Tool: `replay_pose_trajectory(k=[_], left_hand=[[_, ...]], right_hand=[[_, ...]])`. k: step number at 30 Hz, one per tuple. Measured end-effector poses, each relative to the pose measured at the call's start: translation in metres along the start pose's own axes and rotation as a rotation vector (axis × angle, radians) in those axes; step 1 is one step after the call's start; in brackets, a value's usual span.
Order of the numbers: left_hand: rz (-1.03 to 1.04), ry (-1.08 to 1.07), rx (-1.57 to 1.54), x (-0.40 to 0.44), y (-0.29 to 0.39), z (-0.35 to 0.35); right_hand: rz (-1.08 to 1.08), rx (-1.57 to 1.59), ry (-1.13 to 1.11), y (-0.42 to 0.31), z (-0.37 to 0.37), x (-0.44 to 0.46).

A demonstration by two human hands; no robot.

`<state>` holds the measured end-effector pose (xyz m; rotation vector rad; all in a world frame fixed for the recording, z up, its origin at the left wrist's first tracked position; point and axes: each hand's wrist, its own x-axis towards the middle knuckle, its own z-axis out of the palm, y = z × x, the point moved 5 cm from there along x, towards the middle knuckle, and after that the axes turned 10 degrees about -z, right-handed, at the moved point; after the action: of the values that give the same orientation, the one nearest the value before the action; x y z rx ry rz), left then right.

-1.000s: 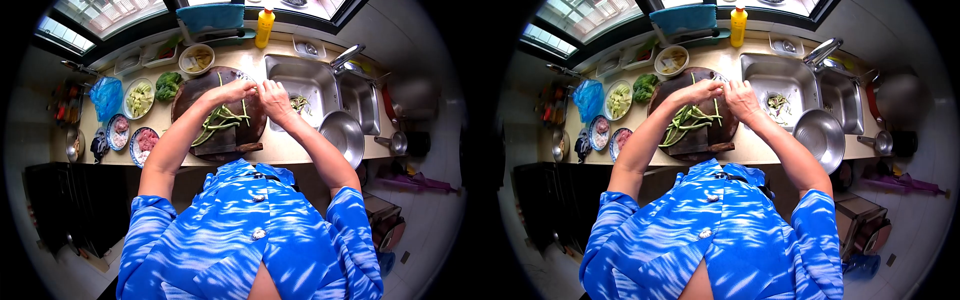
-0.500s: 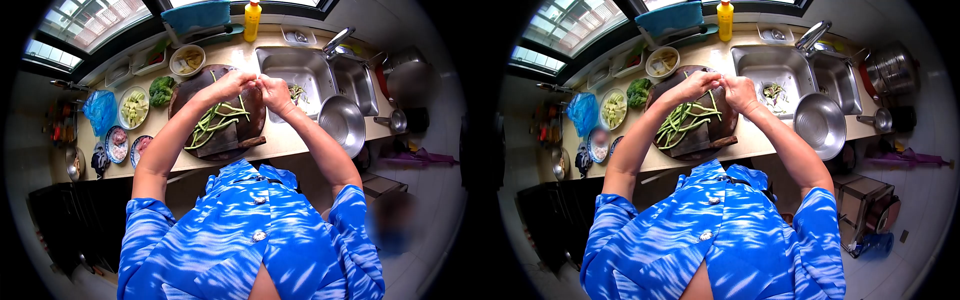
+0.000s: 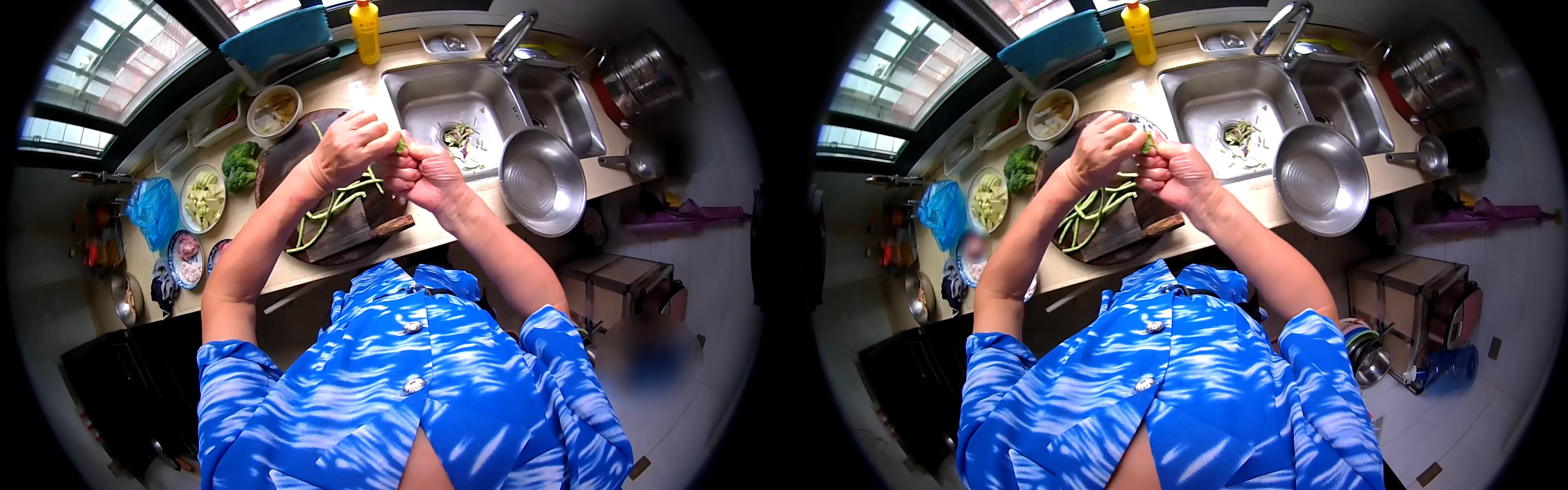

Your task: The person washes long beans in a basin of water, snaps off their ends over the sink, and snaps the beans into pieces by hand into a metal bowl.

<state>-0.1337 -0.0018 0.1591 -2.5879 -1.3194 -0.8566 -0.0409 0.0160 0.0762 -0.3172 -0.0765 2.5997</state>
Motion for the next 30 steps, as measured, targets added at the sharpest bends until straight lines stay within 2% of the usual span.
replay_pose_trajectory(k=[4, 9, 11, 12, 13, 15, 16, 18, 20, 21, 22, 23, 25, 26, 28, 29, 30], left_hand=[[0.052, 0.120, -0.031, 0.030, 0.016, -0.003], [0.150, 0.150, -0.095, 0.078, 0.038, -0.002], [0.131, 0.224, -0.140, 0.095, 0.042, 0.001], [0.111, 0.278, -0.167, 0.102, 0.043, 0.004], [0.041, 0.475, -0.064, 0.103, 0.037, 0.002], [-0.273, 0.569, -0.266, 0.107, 0.009, 0.000], [-0.426, 0.618, -0.379, 0.108, -0.003, 0.004], [-0.489, 0.489, -0.423, 0.127, 0.000, 0.014], [-0.449, 0.422, -0.641, 0.143, 0.003, 0.034], [-0.520, 0.389, -0.800, 0.154, 0.006, 0.043], [-0.594, 0.352, -0.963, 0.163, 0.010, 0.053], [-0.627, 0.287, -1.058, 0.172, 0.013, 0.064], [-0.692, 0.153, -1.157, 0.180, 0.016, 0.091], [-0.741, 0.097, -1.223, 0.183, 0.018, 0.106], [-0.827, -0.065, -1.355, 0.186, 0.022, 0.138], [-0.797, -0.172, -1.460, 0.187, 0.025, 0.155], [-0.841, -0.251, -1.418, 0.189, 0.031, 0.167]], right_hand=[[-0.076, 0.074, -0.070, -0.015, 0.016, -0.015], [-0.161, 0.150, -0.253, -0.048, 0.039, -0.044], [-0.163, 0.198, -0.295, -0.062, 0.044, -0.051], [-0.159, 0.210, -0.310, -0.071, 0.045, -0.053], [-0.259, 0.238, -0.401, -0.094, 0.049, -0.061], [-0.424, 0.244, -0.560, -0.146, 0.048, -0.084], [-0.487, 0.162, -0.460, -0.170, 0.037, -0.094], [-0.652, -0.156, -0.186, -0.203, -0.007, -0.102], [-0.697, -0.702, 0.286, -0.223, -0.085, -0.106], [-0.606, -0.938, 0.394, -0.229, -0.126, -0.110], [-0.618, -1.235, 0.629, -0.235, -0.159, -0.113], [-0.634, -1.513, 0.707, -0.246, -0.210, -0.111], [-0.361, -1.980, 0.682, -0.248, -0.239, -0.120], [-0.367, -2.209, 0.681, -0.245, -0.246, -0.125], [-0.357, -2.211, 0.674, -0.251, -0.242, -0.129], [-0.350, -2.217, 0.672, -0.257, -0.238, -0.131], [-0.472, -2.237, 0.485, -0.271, -0.216, -0.131]])
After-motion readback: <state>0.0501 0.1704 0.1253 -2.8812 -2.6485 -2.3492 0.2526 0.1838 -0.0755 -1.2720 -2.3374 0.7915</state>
